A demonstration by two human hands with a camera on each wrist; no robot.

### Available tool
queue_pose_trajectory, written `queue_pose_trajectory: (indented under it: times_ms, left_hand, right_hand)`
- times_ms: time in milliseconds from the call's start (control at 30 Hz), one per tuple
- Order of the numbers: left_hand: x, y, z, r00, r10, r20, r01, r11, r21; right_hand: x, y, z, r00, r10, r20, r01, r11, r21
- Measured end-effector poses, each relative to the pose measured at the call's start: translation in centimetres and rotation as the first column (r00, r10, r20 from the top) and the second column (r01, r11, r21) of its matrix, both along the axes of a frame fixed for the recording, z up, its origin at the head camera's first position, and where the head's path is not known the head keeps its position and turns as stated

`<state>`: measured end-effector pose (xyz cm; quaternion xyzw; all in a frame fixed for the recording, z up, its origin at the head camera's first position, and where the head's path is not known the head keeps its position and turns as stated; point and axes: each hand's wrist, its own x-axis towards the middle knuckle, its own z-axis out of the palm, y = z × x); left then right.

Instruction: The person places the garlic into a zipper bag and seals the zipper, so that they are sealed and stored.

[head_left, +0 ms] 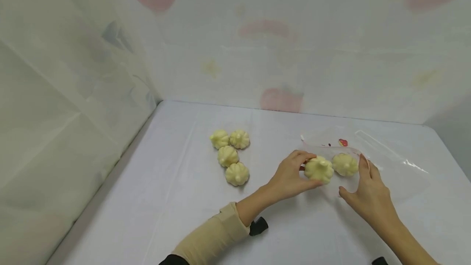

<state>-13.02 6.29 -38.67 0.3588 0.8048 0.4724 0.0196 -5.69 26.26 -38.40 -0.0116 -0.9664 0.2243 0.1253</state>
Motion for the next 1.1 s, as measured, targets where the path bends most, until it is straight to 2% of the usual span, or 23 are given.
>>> queue_pose_trajectory:
  times_ms: [167, 400, 533, 667, 833, 933, 1100]
  left_hand:
    - [0.0, 0.9, -0.2, 0.999, 0.018, 0.042, -0.016, 0.999, -0.044]
    - [0.0, 1.6, -0.4, 0.998, 0.054, 0.011, -0.053, 0.996, -0.077]
    - [0.0, 2.1, -0.4, 0.996, 0.076, 0.039, -0.072, 0.993, -0.092]
    - [0.0, 2.7, -0.3, 0.993, 0.093, 0.067, -0.083, 0.988, -0.130]
    - [-0.1, 3.3, -0.5, 0.994, 0.098, 0.046, -0.088, 0.978, -0.192]
    - [0.0, 3.6, -0.6, 0.994, 0.098, 0.049, -0.087, 0.979, -0.184]
    - [0.2, 3.8, -0.8, 0.990, 0.102, 0.093, -0.091, 0.990, -0.112]
  right_hand:
    - [0.0, 0.0, 0.0, 1.000, 0.005, 0.003, -0.005, 1.000, 0.001]
    - [0.0, -0.2, 0.3, 1.000, 0.007, 0.015, -0.007, 1.000, -0.002]
    - [0.0, -0.2, 0.4, 0.999, 0.007, 0.037, -0.007, 1.000, -0.003]
    - [0.0, -0.3, 0.3, 1.000, 0.013, 0.005, -0.013, 1.000, 0.006]
    - [-0.1, -0.4, 0.4, 1.000, 0.023, -0.010, -0.022, 1.000, 0.010]
    - [0.0, -0.5, 0.5, 0.999, 0.031, -0.030, -0.030, 0.999, 0.011]
    - [0.2, -0.5, 0.6, 0.998, 0.037, -0.054, -0.036, 0.999, 0.015]
